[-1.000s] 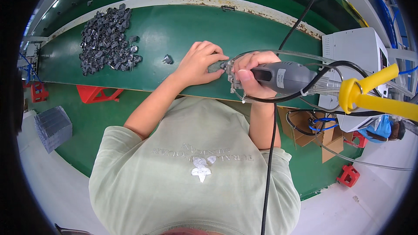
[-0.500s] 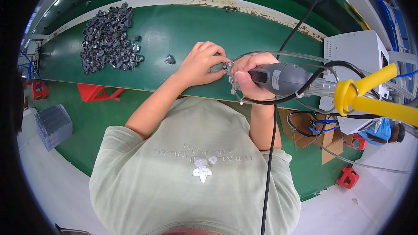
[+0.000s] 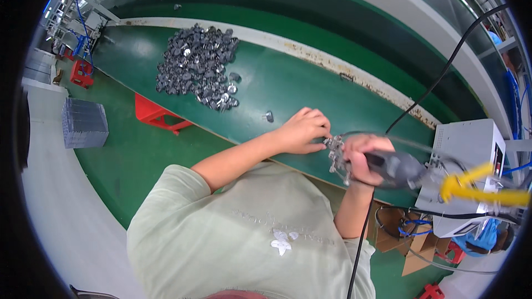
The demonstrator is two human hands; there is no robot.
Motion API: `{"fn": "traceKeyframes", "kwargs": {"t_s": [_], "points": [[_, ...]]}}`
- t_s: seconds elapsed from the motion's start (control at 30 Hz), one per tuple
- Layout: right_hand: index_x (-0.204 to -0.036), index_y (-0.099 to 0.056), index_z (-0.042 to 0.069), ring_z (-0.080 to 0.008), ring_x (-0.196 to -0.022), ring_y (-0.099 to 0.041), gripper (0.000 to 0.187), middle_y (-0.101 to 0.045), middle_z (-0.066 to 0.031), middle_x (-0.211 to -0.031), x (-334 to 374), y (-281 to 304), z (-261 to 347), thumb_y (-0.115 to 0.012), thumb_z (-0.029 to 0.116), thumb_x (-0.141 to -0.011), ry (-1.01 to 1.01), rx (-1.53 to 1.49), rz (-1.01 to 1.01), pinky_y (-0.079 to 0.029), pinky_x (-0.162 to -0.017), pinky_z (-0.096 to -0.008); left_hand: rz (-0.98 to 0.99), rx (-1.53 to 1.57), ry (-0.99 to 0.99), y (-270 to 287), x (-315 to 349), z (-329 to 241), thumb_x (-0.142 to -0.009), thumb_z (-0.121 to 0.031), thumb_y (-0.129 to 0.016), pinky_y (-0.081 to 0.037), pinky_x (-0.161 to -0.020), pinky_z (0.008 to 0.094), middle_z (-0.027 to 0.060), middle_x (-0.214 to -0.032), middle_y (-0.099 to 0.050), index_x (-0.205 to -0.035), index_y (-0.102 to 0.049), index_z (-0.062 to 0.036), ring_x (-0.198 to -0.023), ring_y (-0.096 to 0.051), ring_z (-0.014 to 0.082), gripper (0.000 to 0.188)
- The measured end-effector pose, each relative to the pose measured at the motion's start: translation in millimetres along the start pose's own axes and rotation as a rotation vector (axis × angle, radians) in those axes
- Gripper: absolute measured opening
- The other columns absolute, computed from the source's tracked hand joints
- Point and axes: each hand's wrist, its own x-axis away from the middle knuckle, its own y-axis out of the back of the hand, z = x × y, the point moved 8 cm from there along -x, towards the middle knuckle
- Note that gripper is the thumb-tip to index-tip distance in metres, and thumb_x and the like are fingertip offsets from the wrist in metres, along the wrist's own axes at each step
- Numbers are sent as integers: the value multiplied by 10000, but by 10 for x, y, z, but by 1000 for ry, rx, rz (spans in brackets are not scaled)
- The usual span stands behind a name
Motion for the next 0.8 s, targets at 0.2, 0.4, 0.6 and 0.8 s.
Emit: {"fn": "traceKeyframes", "kwargs": {"t_s": [0.2,0.4,0.6,0.8], "points": [[-955,-482,36,-207,-565,-559,338,-557,-92,-673,-160,-43,466,-755,217,-870,181,23,-55,-519,-580,-377,131,-268,176,637,-533,434,-740,-285,-743,-455,-902,438,66,-996,-654,-949,-748,-145,-1070,-584,279,251],[-964,-490,35,-199,-598,-560,292,-562,-98,-715,-137,-39,41,-749,104,-847,31,27,-113,-510,-618,-366,-214,-305,431,1077,-1459,1729,-798,-343,-705,-453,-969,462,143,-1195,-629,-1217,-654,-90,-1151,-566,336,491],[-967,-502,32,-196,-610,-565,314,-562,-88,-710,-77,188,51,-775,74,-818,46,41,-151,-510,-622,-363,-59,-268,309,1126,-839,1097,-803,-457,-686,-326,-1117,494,160,-1332,-559,-1406,-505,-93,-1280,-492,347,728],[-968,-504,32,-205,-583,-565,327,-569,-101,-682,-82,307,64,-782,105,-812,84,32,-96,-506,-604,-361,-12,-560,584,1525,524,1088,-840,-510,-657,-120,-1172,620,194,-1586,-266,-1444,-469,-148,-1475,-216,411,729]]}}
